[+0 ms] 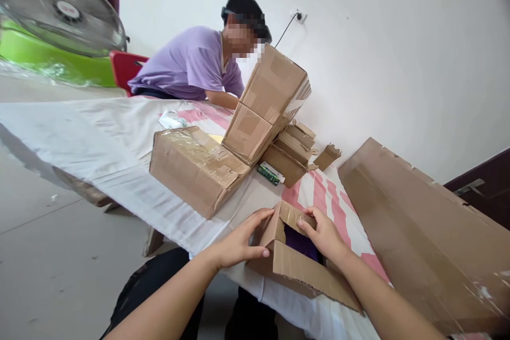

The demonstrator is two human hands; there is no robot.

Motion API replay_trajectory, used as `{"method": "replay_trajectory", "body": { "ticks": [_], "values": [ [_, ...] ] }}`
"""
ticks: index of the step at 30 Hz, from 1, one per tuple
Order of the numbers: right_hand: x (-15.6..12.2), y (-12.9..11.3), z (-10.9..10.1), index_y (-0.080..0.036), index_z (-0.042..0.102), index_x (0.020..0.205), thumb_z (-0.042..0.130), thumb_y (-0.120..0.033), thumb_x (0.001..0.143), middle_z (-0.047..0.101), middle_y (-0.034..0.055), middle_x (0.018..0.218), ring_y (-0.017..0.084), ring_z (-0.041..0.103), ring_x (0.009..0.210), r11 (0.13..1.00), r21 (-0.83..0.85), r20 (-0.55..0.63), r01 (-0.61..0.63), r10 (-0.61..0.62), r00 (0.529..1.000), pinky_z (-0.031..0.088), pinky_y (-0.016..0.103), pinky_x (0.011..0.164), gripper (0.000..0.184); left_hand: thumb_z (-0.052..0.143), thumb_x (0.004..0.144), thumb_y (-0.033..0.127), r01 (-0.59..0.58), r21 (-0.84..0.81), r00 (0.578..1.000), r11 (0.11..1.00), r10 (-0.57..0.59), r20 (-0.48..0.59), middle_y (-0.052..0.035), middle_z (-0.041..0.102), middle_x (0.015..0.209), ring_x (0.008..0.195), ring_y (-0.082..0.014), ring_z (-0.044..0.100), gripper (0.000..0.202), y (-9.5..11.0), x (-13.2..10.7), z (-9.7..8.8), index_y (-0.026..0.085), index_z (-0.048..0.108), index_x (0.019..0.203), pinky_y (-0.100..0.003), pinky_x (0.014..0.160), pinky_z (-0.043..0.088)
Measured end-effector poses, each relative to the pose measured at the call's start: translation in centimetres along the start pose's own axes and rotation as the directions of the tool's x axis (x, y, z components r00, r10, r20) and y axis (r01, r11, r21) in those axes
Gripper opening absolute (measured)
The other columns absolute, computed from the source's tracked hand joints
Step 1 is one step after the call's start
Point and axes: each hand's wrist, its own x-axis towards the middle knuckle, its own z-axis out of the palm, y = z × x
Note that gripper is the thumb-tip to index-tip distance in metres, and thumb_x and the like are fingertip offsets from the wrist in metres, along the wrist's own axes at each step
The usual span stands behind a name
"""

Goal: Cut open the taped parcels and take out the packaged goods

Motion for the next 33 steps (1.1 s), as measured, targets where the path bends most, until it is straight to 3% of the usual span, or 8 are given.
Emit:
{"method": "replay_trajectory", "body": {
  "ticks": [6, 10, 14, 18, 21, 23, 29, 33],
  "values": [
    [0.2, 1.0, 0.3, -0.025, 0.064, 0.097, 0.046, -0.031, 0.091, 0.071, 0.0035, 0.100, 0.022, 0.064, 0.097, 0.995, 0.014, -0.001, 0.096, -0.096, 0.995, 0.047, 0.038, 0.089, 0.020, 0.063, 0.077, 0.069, 0.015, 0.020, 1.000, 1.000, -0.015, 0.004, -0.0139, 0.031, 0.155, 0.142, -0.0362, 0.029, 0.090, -0.4, -0.2, 0.0, 0.027, 0.029, 0.150, -0.053, 0.116, 0.027],
    [-0.5, 1.4, -0.3, -0.024, 0.064, 0.104, 0.047, -0.028, 0.090, 0.070, 0.0057, 0.107, 0.023, 0.063, 0.102, 0.991, 0.017, -0.039, 0.134, -0.133, 0.990, 0.047, 0.040, 0.093, 0.022, 0.062, 0.077, 0.070, 0.036, 0.034, 0.999, 0.999, -0.036, 0.009, -0.0132, 0.028, 0.157, 0.144, -0.0369, 0.026, 0.092, -1.0, -0.5, 0.0, 0.027, 0.027, 0.150, -0.054, 0.116, 0.025],
    [-3.1, 0.4, -1.5, -0.023, 0.064, 0.106, 0.051, -0.023, 0.089, 0.065, 0.0094, 0.119, 0.025, 0.056, 0.115, 0.964, -0.029, -0.086, 0.265, -0.267, 0.960, 0.043, 0.044, 0.101, 0.021, 0.061, 0.077, 0.071, 0.073, 0.038, 0.997, 0.997, -0.074, 0.018, -0.0135, 0.026, 0.158, 0.144, -0.0377, 0.025, 0.093, -1.2, -0.6, 0.0, 0.027, 0.026, 0.151, -0.054, 0.115, 0.026],
    [-7.1, -0.9, -2.2, -0.027, 0.064, 0.103, 0.054, -0.027, 0.093, 0.068, 0.0073, 0.112, 0.024, 0.059, 0.111, 0.945, 0.018, -0.011, 0.327, -0.327, 0.945, 0.047, 0.042, 0.097, 0.014, 0.061, 0.076, 0.072, 0.100, 0.009, 0.995, 0.995, -0.100, 0.022, -0.0135, 0.025, 0.158, 0.144, -0.0372, 0.024, 0.093, -1.0, -0.4, 0.1, 0.027, 0.028, 0.150, -0.052, 0.114, 0.028],
    [-9.8, -0.8, -1.0, -0.027, 0.059, 0.114, 0.061, -0.029, 0.090, 0.067, 0.0080, 0.114, 0.024, 0.061, 0.108, 0.933, 0.021, 0.026, 0.358, -0.359, 0.933, 0.051, 0.039, 0.092, 0.024, 0.060, 0.075, 0.075, 0.101, 0.002, 0.995, 0.995, -0.101, 0.023, -0.0143, 0.024, 0.159, 0.144, -0.0374, 0.023, 0.094, -0.7, -0.3, 0.1, 0.025, 0.029, 0.149, -0.052, 0.114, 0.028],
    [-11.0, -0.1, 0.5, -0.026, 0.053, 0.123, 0.061, -0.026, 0.090, 0.065, 0.0095, 0.120, 0.024, 0.062, 0.108, 0.907, -0.083, -0.036, 0.412, -0.416, 0.909, 0.052, 0.039, 0.091, 0.034, 0.058, 0.075, 0.076, 0.088, -0.008, 0.996, 0.996, -0.087, 0.034, -0.0144, 0.023, 0.160, 0.145, -0.0377, 0.022, 0.095, -0.5, -0.3, 0.1, 0.025, 0.029, 0.149, -0.053, 0.114, 0.027],
    [-11.5, 1.3, 4.5, -0.024, 0.054, 0.122, 0.054, -0.012, 0.091, 0.068, 0.0083, 0.109, 0.024, 0.066, 0.092, 0.764, -0.476, -0.273, 0.436, -0.600, 0.752, 0.053, 0.042, 0.081, 0.034, 0.046, 0.076, 0.082, 0.035, -0.075, 0.998, 0.997, -0.031, 0.054, -0.0131, 0.023, 0.161, 0.146, -0.0393, 0.020, 0.097, -1.0, -0.5, 0.0, 0.025, 0.026, 0.152, -0.056, 0.116, 0.021],
    [-10.9, 0.8, 4.5, -0.016, 0.047, 0.130, 0.051, -0.015, 0.092, 0.069, 0.0119, 0.107, 0.025, 0.066, 0.093, 0.792, -0.453, -0.267, 0.410, -0.559, 0.785, 0.054, 0.042, 0.079, 0.038, 0.062, 0.062, 0.082, -0.003, 0.024, 1.000, 1.000, 0.003, 0.026, -0.0164, 0.015, 0.162, 0.147, -0.0410, 0.017, 0.122, -1.4, -0.3, 1.3, 0.023, 0.011, 0.155, -0.058, 0.119, 0.016]
  ]
}}
